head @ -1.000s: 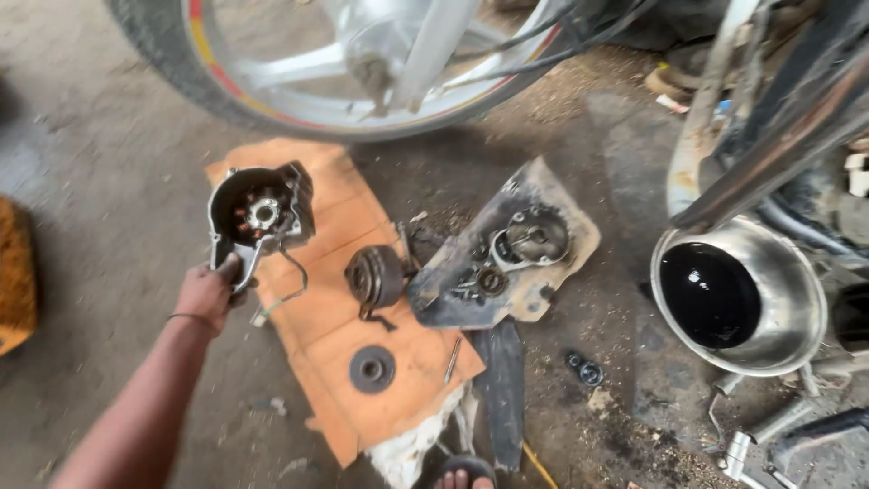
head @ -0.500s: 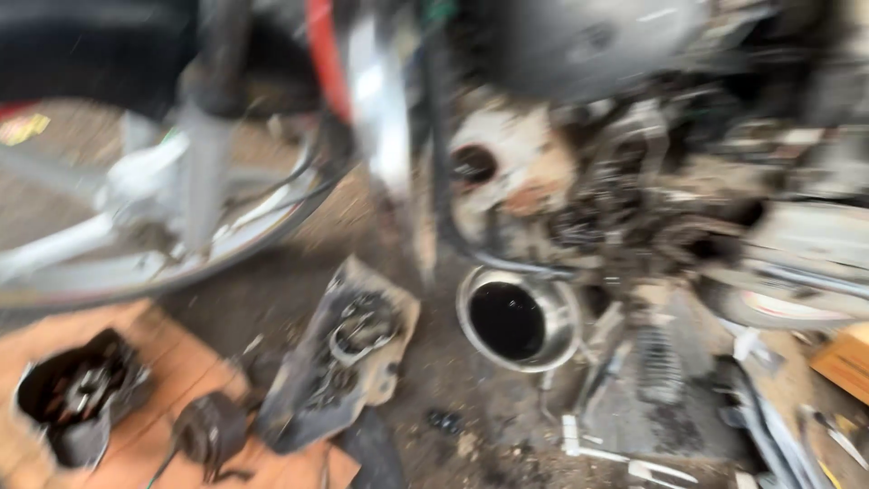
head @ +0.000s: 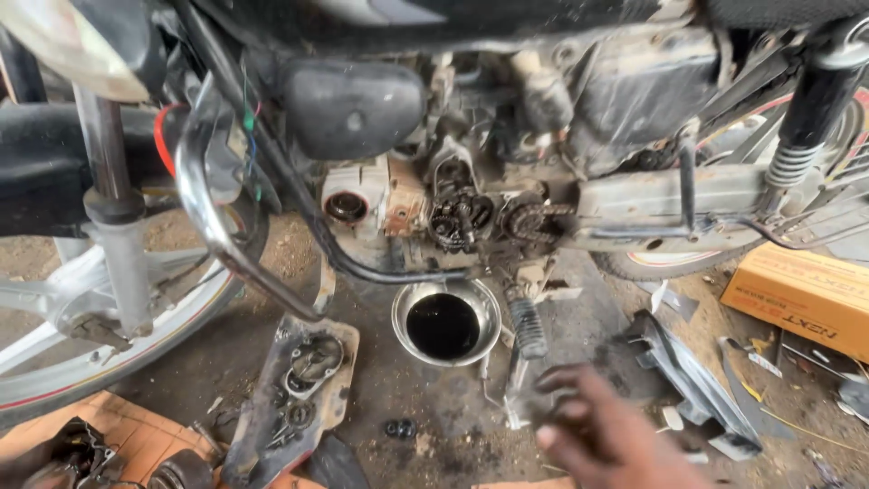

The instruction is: Disassembling and inspecting engine internal components on a motorcycle, working on the stator and crankcase area.

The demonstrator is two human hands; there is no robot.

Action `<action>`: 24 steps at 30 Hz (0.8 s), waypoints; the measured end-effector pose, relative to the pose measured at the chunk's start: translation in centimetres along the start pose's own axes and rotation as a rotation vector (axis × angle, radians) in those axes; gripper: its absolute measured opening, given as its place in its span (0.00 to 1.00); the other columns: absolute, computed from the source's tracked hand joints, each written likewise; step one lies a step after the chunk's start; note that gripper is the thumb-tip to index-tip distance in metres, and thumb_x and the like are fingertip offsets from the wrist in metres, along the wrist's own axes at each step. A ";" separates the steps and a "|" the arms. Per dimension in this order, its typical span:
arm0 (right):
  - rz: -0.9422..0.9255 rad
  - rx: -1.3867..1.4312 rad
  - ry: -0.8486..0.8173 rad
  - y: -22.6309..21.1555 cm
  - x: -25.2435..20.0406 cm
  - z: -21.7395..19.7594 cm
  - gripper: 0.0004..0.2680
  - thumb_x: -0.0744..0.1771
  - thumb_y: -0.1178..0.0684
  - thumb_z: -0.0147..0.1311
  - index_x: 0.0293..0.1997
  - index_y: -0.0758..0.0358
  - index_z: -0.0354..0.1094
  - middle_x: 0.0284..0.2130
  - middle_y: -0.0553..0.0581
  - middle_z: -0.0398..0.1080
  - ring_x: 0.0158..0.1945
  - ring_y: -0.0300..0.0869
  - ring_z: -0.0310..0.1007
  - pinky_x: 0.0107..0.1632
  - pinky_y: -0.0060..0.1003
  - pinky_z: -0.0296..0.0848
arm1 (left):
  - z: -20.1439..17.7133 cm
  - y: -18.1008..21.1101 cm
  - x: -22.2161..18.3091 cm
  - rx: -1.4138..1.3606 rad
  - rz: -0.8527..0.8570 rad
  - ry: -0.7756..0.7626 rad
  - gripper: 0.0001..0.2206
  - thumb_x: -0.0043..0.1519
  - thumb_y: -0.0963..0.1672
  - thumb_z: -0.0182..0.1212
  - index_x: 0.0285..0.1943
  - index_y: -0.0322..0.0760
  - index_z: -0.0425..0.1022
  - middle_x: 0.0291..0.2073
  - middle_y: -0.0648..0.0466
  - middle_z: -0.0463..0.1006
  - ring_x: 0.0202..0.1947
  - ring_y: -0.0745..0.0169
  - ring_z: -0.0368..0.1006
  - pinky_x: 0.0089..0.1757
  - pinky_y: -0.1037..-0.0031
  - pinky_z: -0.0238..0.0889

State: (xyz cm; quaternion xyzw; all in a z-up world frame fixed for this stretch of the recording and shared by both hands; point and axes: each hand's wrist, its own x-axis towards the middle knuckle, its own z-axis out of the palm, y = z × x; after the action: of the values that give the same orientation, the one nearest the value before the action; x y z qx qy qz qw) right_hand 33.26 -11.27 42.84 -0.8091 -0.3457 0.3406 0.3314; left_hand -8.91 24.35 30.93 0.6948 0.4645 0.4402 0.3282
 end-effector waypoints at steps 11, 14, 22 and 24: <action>-0.142 -0.021 -0.170 4.4 5.3 0.8 0.14 0.66 0.55 0.56 0.59 0.55 0.67 0.39 0.53 0.81 0.40 0.37 0.81 0.44 0.33 0.80 | 14.8 21.0 1.8 0.063 0.630 -0.287 0.10 0.60 0.41 0.63 0.50 0.40 0.81 0.35 0.54 0.83 0.30 0.64 0.78 0.32 0.72 0.71; -0.113 0.052 -0.226 7.1 7.1 0.4 0.10 0.67 0.55 0.55 0.54 0.57 0.71 0.35 0.54 0.82 0.37 0.39 0.84 0.42 0.34 0.83 | 18.0 22.7 4.4 0.173 0.732 -0.440 0.09 0.59 0.43 0.63 0.48 0.40 0.82 0.29 0.52 0.82 0.26 0.60 0.77 0.31 0.68 0.70; 0.055 0.292 -0.297 6.7 15.4 1.7 0.14 0.67 0.58 0.49 0.59 0.59 0.67 0.31 0.58 0.83 0.24 0.38 0.74 0.30 0.34 0.73 | 24.4 25.8 14.5 0.972 1.176 -0.841 0.10 0.60 0.49 0.62 0.40 0.42 0.80 0.32 0.51 0.81 0.36 0.52 0.79 0.40 0.59 0.73; 0.221 0.329 -0.192 6.0 17.3 1.8 0.14 0.67 0.57 0.51 0.59 0.62 0.67 0.32 0.61 0.82 0.23 0.42 0.77 0.28 0.42 0.78 | 25.5 29.1 16.0 1.300 1.234 -1.061 0.10 0.58 0.45 0.61 0.46 0.41 0.77 0.39 0.51 0.80 0.43 0.55 0.78 0.45 0.60 0.74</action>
State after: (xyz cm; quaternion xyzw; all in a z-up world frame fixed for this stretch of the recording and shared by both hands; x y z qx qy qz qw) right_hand 43.02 -0.40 31.64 -0.7409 -0.2247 0.5022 0.3852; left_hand 27.71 27.82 50.88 0.9587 -0.0280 -0.1655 -0.2297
